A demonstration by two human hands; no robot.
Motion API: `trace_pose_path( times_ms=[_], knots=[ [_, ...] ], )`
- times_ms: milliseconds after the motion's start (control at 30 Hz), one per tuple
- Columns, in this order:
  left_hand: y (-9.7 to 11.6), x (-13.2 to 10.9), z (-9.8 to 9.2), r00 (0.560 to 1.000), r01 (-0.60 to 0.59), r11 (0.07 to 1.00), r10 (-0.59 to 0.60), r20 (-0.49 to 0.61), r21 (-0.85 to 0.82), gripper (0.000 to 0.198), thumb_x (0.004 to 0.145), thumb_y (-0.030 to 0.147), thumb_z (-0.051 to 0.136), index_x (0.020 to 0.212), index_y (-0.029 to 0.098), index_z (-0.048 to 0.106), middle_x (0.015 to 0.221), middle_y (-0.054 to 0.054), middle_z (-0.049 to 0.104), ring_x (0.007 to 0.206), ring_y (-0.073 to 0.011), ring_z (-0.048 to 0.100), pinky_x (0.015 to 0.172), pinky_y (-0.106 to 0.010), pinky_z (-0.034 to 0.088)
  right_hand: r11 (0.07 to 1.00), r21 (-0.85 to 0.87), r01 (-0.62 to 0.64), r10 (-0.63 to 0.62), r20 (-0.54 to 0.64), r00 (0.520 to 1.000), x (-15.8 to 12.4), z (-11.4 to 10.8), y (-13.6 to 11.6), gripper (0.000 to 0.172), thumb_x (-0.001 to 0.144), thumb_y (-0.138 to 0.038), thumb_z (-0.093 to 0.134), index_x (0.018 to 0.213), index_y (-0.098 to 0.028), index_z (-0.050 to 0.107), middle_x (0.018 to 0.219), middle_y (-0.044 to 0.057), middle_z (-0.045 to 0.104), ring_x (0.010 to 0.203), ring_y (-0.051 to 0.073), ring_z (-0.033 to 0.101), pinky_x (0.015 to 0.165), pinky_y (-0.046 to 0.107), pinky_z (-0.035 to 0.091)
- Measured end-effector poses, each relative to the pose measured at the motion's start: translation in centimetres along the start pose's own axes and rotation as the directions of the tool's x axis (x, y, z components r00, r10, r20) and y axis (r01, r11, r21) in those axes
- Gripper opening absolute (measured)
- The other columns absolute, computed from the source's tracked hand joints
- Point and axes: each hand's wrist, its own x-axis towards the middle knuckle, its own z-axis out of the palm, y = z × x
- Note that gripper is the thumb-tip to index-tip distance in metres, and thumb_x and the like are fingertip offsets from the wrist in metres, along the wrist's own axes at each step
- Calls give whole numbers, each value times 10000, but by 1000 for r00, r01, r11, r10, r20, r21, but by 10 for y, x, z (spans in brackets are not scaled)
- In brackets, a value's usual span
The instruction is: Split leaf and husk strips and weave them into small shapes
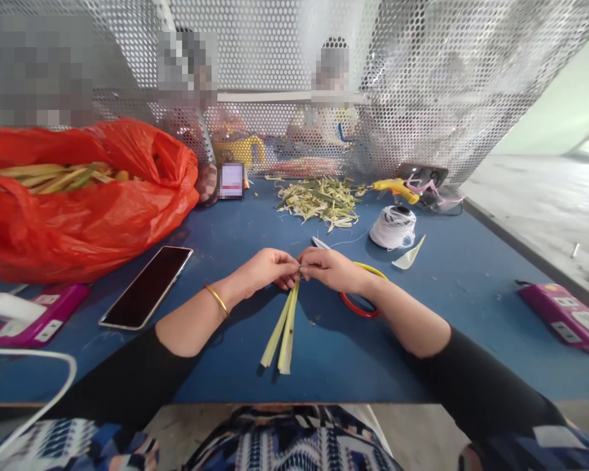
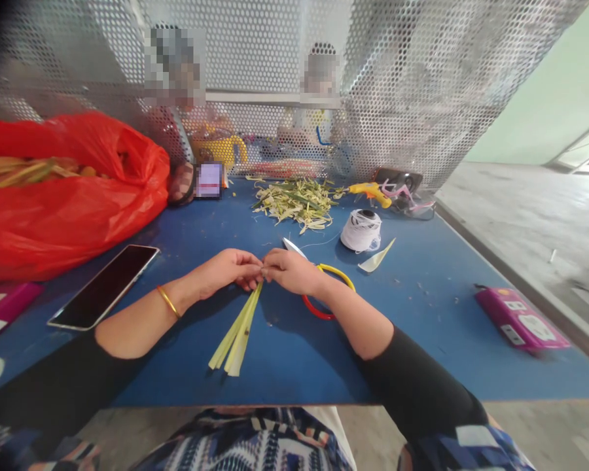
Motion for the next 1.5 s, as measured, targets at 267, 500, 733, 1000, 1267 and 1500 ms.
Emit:
trace_pose_path(
  times_ms=[267, 500, 733, 1000, 1267, 1500],
  knots=[
    [0, -1, 7, 998, 20, 998, -16, -68, 54, 110, 632, 17, 670, 628, 125, 649, 532, 19, 633, 484, -63, 546, 527, -186, 446, 997, -58, -57, 45, -194, 980, 0, 3, -1, 155, 801, -171, 587, 653, -161, 632, 745, 16, 566, 756, 132, 530, 734, 280, 418],
    [-6, 1, 11, 991, -108, 982, 119, -65, 155, 86, 714, 162, 660, 637, 140, 627, 529, 31, 595, 487, -73, 537, 510, -195, 431, 743, 637, -204, 347, -106, 932, 0, 4, -11, 138, 816, -262, 552, 775, -157, 634, 693, 3, 617, 591, 96, 546, 592, 240, 448],
    [-5, 3, 4, 994, -109, 985, 109, 7, 137, 61, 717, 111, 624, 678, 147, 594, 538, 35, 594, 503, -77, 547, 500, -186, 446, 918, 224, -329, 359, -109, 927, 2, 2, 0, 170, 705, -29, 560, 769, -156, 653, 661, -34, 599, 606, 94, 554, 607, 238, 431],
    [-3, 2, 5, 996, -92, 990, 92, 2, 111, 83, 740, 130, 637, 692, 144, 570, 553, 27, 612, 510, -75, 567, 490, -174, 443, 972, -88, -220, 200, -195, 960, 4, 9, 3, 131, 728, -62, 621, 645, -161, 641, 662, -34, 527, 687, 103, 501, 666, 245, 393],
    [0, 1, 5, 998, -33, 999, 33, -59, 9, 113, 751, 148, 656, 711, 147, 550, 611, 7, 658, 510, -71, 591, 478, -169, 457, 950, -159, -268, 238, -187, 953, 0, 0, -4, 113, 754, -146, 615, 645, -162, 593, 648, -33, 517, 608, 88, 460, 582, 219, 333],
    [0, 2, 3, 995, -26, 999, 29, -96, 33, 180, 640, 176, 745, 685, 150, 573, 576, 3, 650, 519, -92, 588, 427, -162, 400, 973, -91, -211, 210, -20, 978, -2, 0, -10, 134, 743, -197, 616, 617, -159, 588, 691, -24, 545, 578, 77, 463, 551, 216, 345]
  ],
)
